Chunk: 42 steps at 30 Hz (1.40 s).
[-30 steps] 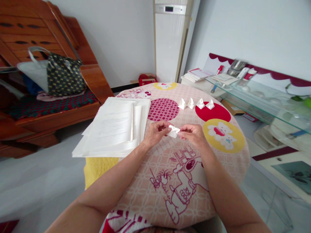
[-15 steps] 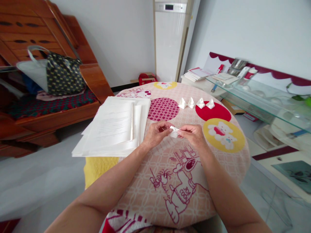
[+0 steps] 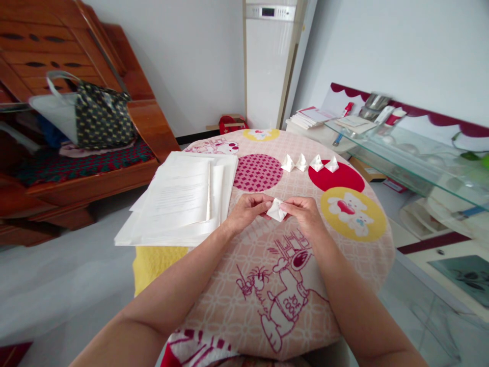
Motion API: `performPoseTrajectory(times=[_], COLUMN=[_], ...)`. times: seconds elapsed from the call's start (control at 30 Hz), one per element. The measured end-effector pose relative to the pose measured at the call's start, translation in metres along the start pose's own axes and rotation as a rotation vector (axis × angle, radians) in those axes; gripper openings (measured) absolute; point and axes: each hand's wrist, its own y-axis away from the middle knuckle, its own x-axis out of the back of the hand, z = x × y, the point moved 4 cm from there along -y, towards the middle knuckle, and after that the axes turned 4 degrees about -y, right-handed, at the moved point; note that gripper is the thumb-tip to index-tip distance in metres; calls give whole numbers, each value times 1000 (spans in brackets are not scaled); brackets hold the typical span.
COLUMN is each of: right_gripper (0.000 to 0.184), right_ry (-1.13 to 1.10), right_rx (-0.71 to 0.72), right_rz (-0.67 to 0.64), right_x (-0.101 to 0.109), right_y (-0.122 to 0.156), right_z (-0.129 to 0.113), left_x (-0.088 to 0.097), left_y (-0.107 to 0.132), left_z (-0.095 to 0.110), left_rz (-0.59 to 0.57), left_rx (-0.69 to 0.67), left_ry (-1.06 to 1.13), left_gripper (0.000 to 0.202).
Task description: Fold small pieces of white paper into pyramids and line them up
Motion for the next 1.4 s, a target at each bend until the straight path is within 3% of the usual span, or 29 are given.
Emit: performPoseTrajectory(times=[0.3,0.5,0.63,1.0,1.4], right_gripper=[19,23,24,28,29], right_ry=[-174,-121,-78,-65,-157], right_rx=[-106,-114,-129,-161,-196], right_rz=[69,127,110,50,15], right_x=[-3,-5,-8,-14,-13], right_y=[0,2,2,2,3], right_z=[5,4,3,9,6], left_x=[0,-1,-5,-7,-3], left_y=[-1,-1,0,0,2], left_z=[-3,-4,-6,-7,1], left_rz=[-16,14,-35,1,-133], left_rx=[45,83,153,174,217], left_ry=[72,58,-19,-105,41], left_gripper=[38,39,32,17,28])
